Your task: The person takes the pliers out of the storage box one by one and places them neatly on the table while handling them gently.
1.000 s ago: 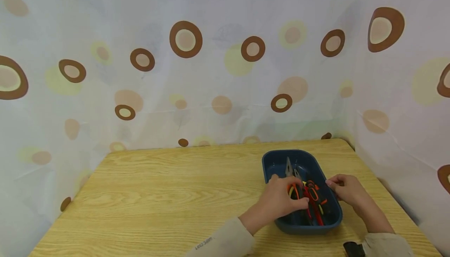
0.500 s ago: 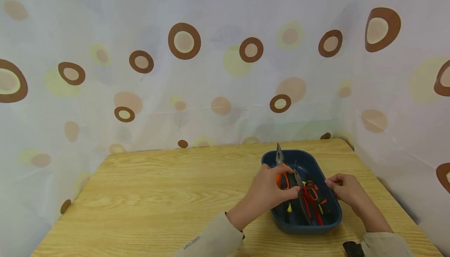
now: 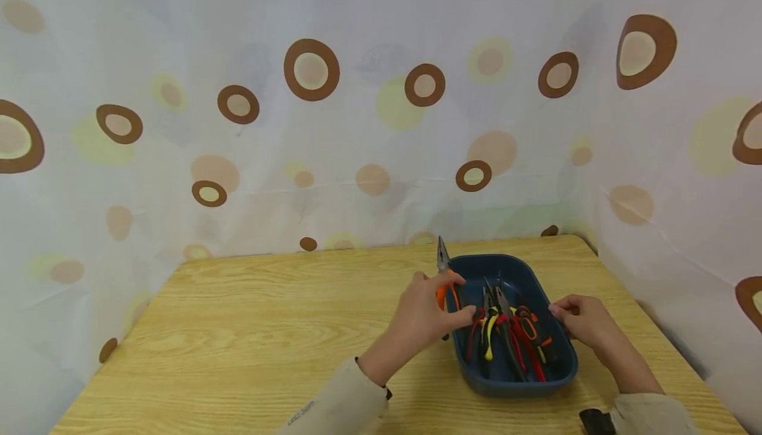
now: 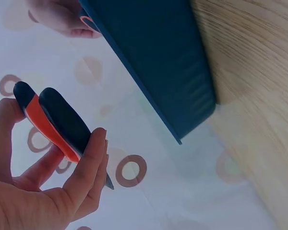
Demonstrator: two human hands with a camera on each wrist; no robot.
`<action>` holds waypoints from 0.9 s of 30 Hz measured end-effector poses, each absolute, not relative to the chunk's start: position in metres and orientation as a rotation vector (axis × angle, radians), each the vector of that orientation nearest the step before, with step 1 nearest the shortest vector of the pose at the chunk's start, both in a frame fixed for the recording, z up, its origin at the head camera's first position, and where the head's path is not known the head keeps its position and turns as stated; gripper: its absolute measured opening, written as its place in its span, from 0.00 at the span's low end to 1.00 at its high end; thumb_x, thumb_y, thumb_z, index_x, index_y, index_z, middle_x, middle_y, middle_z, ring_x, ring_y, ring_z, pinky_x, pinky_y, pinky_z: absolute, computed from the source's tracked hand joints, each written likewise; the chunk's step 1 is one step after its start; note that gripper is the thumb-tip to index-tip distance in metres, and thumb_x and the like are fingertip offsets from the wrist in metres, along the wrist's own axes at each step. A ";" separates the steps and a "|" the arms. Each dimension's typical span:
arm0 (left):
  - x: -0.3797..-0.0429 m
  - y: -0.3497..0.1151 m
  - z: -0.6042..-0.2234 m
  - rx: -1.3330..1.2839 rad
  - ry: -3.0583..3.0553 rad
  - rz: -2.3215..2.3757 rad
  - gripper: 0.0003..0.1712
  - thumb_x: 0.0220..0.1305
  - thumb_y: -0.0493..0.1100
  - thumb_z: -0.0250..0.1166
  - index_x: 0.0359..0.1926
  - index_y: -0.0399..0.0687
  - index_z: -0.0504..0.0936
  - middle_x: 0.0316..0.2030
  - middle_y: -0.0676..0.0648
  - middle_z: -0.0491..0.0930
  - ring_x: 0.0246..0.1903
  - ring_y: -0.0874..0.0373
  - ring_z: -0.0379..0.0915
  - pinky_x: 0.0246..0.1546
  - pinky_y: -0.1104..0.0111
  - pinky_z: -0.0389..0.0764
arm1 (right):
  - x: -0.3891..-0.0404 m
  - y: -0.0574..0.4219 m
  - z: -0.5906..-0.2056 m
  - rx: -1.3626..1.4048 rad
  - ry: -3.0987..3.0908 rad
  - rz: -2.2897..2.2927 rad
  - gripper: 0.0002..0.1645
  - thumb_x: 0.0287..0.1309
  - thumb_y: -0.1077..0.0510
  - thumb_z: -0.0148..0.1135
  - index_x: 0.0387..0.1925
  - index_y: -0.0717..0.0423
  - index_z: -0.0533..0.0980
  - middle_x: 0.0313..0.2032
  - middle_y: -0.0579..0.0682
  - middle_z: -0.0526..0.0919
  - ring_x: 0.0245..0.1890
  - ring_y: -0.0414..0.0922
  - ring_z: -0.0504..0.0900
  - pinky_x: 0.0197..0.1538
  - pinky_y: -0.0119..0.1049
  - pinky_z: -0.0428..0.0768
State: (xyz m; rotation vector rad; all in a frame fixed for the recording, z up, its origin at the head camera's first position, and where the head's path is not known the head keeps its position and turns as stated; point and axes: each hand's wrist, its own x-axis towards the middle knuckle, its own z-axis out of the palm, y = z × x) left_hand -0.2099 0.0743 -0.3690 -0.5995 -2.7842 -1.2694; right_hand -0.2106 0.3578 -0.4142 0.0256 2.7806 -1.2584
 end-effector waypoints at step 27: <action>-0.235 0.056 -0.410 -0.533 -3.088 -0.744 0.23 0.51 0.53 0.74 0.47 0.52 0.84 0.39 0.45 0.76 0.38 0.55 0.70 0.31 0.72 0.72 | -0.210 0.359 -0.416 -0.010 2.801 -1.239 0.22 0.73 0.60 0.43 0.44 0.82 0.70 0.31 0.52 0.79 0.26 0.40 0.76 0.32 0.33 0.78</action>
